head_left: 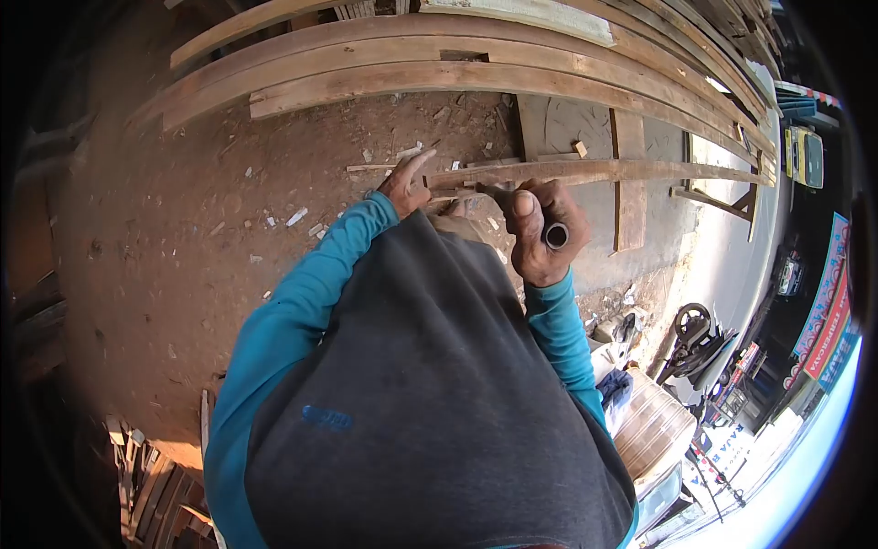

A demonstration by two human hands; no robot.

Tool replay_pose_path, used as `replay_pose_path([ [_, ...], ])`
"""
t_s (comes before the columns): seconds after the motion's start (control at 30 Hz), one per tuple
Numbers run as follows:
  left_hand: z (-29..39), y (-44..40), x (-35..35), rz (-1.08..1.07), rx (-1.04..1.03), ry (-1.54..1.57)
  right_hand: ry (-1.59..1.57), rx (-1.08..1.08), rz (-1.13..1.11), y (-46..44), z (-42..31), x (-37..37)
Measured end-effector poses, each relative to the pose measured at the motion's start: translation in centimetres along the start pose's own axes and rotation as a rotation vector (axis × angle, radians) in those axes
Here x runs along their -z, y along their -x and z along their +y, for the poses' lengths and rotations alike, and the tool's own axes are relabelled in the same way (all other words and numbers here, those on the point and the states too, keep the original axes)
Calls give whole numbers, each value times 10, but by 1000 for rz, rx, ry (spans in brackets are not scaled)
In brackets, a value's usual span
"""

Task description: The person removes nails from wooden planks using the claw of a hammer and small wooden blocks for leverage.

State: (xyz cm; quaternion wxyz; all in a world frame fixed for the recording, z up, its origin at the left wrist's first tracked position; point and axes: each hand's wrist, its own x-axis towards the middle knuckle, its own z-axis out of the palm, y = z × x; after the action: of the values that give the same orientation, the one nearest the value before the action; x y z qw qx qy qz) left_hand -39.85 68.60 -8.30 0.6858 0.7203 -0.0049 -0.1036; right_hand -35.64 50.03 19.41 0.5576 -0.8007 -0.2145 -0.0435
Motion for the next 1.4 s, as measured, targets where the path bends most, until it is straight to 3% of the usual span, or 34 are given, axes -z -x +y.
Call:
replay_pose_path([
  [0.07,42,7,-3,-23,-117,-423,44,68,-96,2,-3,-3],
  [0.2,31,6,-21,1,-170,-558,-70,64,-18,0,-5,-17],
  [0.27,21,4,-28,-30,-93,-518,-74,37,26,6,0,-10],
  [0.37,19,2,-31,-58,-3,-522,-474,-132,237,11,17,30],
  [0.4,19,2,-32,-59,21,-563,-486,-93,201,7,15,34],
  [0.5,16,4,-33,-40,1,-538,-277,-291,227,-6,-10,15],
  [0.53,15,1,-33,-8,-21,-495,-16,-93,41,-9,-26,-1],
  [0.57,13,0,-36,-21,-29,-497,-10,-94,55,-7,-22,5],
  [0.67,5,1,-34,20,3,-447,-248,-178,190,-9,7,19],
  [0.7,17,3,-36,-14,22,-437,-488,-245,204,-20,29,48],
  [0.77,26,4,-31,10,68,-500,-477,-268,181,-30,30,48],
  [0.83,19,-3,-37,-10,69,-485,-300,-269,103,-33,10,37],
  [0.87,22,-14,-42,-43,27,-478,-54,-18,-34,-35,-14,20],
  [0.9,22,-14,-46,-47,19,-477,-25,-31,10,-34,-5,34],
  [1.03,25,-3,-44,48,56,-477,-502,-335,209,-41,43,68],
  [1.13,28,-7,-38,-11,123,-485,-571,-311,150,-48,39,64],
  [1.17,14,-7,-43,104,-98,-624,-487,-268,98,-46,34,55],
  [1.2,-6,-12,-46,109,-94,-640,-400,-230,52,-45,24,47],
  [1.23,-27,-17,-48,41,-122,-383,-416,-240,61,-45,23,48],
  [1.3,-22,-23,-71,236,-345,296,-406,-240,62,-38,23,52],
  [1.37,21,-14,-68,337,-354,-70,-392,-223,33,-38,28,56],
  [1.4,29,0,-48,115,-118,-834,-646,-309,238,-50,57,83],
])
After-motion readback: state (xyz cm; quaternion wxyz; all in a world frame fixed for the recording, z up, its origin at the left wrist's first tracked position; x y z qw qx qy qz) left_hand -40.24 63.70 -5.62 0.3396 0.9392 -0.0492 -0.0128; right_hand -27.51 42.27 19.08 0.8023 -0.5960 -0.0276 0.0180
